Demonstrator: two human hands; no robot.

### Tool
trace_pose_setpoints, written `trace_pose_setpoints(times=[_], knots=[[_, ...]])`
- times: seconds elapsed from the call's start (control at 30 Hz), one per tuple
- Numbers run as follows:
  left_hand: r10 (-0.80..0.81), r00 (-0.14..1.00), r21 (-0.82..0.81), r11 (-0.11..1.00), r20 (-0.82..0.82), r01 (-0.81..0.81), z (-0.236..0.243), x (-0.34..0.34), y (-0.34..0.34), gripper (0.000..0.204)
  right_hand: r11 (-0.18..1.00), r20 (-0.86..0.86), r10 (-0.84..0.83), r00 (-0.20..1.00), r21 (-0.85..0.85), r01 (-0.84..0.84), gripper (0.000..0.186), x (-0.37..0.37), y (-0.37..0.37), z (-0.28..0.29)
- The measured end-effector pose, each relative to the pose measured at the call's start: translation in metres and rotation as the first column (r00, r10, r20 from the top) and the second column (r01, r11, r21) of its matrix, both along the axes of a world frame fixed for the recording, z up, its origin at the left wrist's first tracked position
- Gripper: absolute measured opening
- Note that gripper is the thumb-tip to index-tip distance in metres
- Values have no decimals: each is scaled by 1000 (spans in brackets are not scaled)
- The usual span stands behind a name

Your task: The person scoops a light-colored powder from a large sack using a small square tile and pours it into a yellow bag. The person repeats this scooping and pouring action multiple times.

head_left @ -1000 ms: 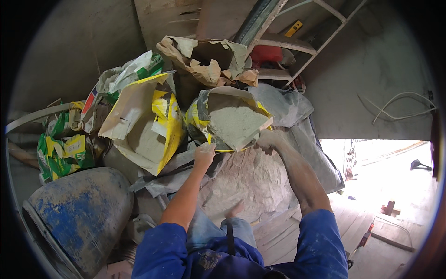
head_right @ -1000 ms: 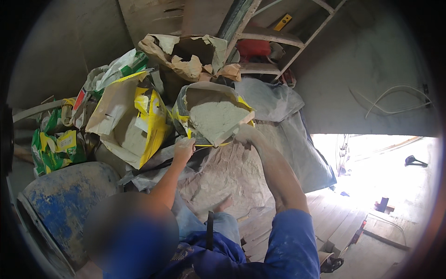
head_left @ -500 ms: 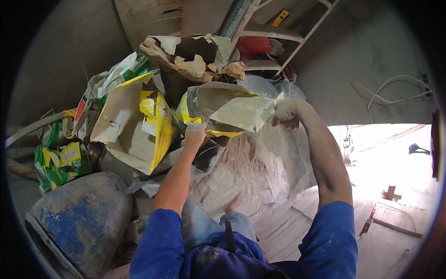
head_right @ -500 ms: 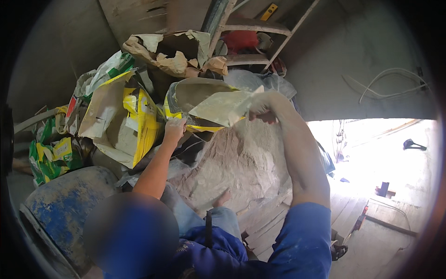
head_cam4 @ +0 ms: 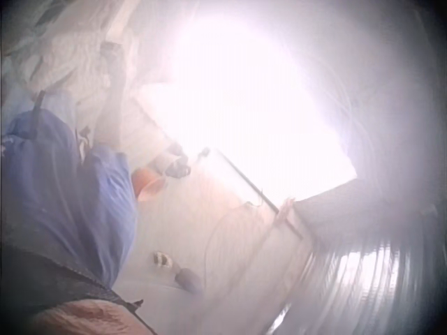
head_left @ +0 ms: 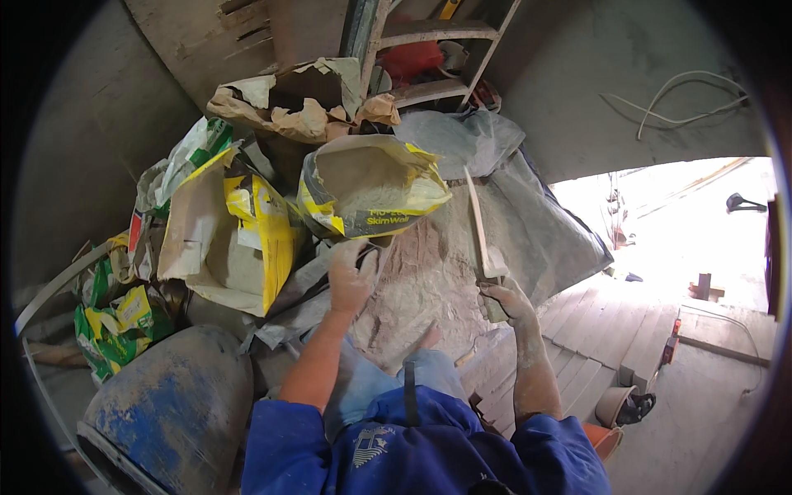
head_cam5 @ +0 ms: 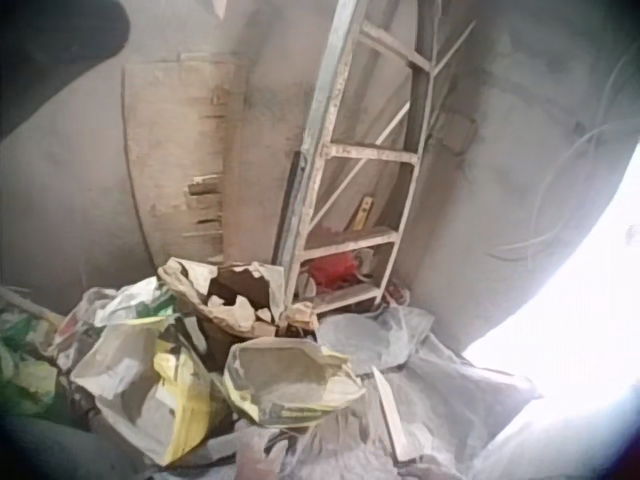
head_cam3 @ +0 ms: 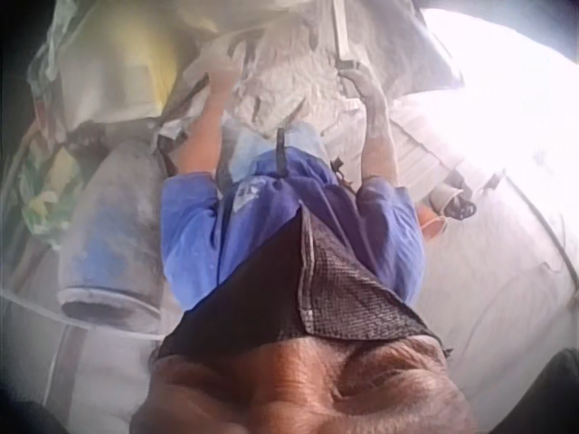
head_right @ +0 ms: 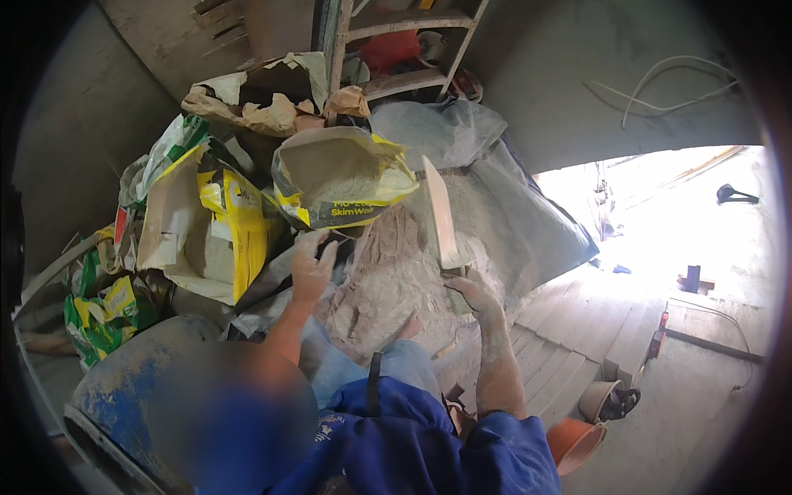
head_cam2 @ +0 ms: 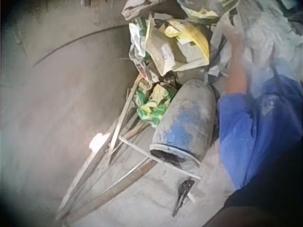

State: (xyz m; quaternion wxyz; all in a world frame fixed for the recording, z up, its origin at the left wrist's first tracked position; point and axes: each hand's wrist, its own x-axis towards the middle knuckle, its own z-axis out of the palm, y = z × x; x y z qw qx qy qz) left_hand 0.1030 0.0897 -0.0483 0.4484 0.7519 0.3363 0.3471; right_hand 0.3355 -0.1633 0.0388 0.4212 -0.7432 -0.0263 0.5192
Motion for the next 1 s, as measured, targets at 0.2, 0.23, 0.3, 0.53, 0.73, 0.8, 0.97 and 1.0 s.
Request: trace_pose_setpoints(times=[0.2, 0.23, 0.3, 0.53, 0.73, 0.8, 0.97, 1.0], knots=[[-216, 976, -95, 973, -24, 212, 14, -12, 11, 32, 924, 128, -379, 917, -4, 382, 22, -39, 38, -22], [-241, 970, -69, 969, -40, 238, 17, -11, 14, 33, 875, 120, -483, 867, 41, 482, 24, -42, 51, -31], [-310, 943, -23, 951, -119, 309, 25, -6, 21, 47, 800, 96, -600, 794, 56, 598, 27, -37, 68, -42], [-432, 740, 41, 850, -516, 525, 31, 73, 31, 71, 593, 83, -783, 617, -200, 780, 40, -3, 115, -80], [-254, 450, 43, 832, -856, 552, -1, 133, 18, 73, 671, -248, -702, 668, 88, 737, 51, 33, 151, -136], [-310, 380, -73, 848, -871, 525, -8, 147, 21, 70, 658, -247, -712, 657, 91, 747, 57, 55, 167, -150], [-225, 368, -33, 887, -902, 461, -20, 159, 14, 51, 666, -103, -744, 660, -39, 745, 56, 69, 189, -160], [-214, 355, -27, 885, -910, 465, -23, 159, 13, 45, 712, -42, -702, 711, -24, 701, 58, 66, 190, -159]])
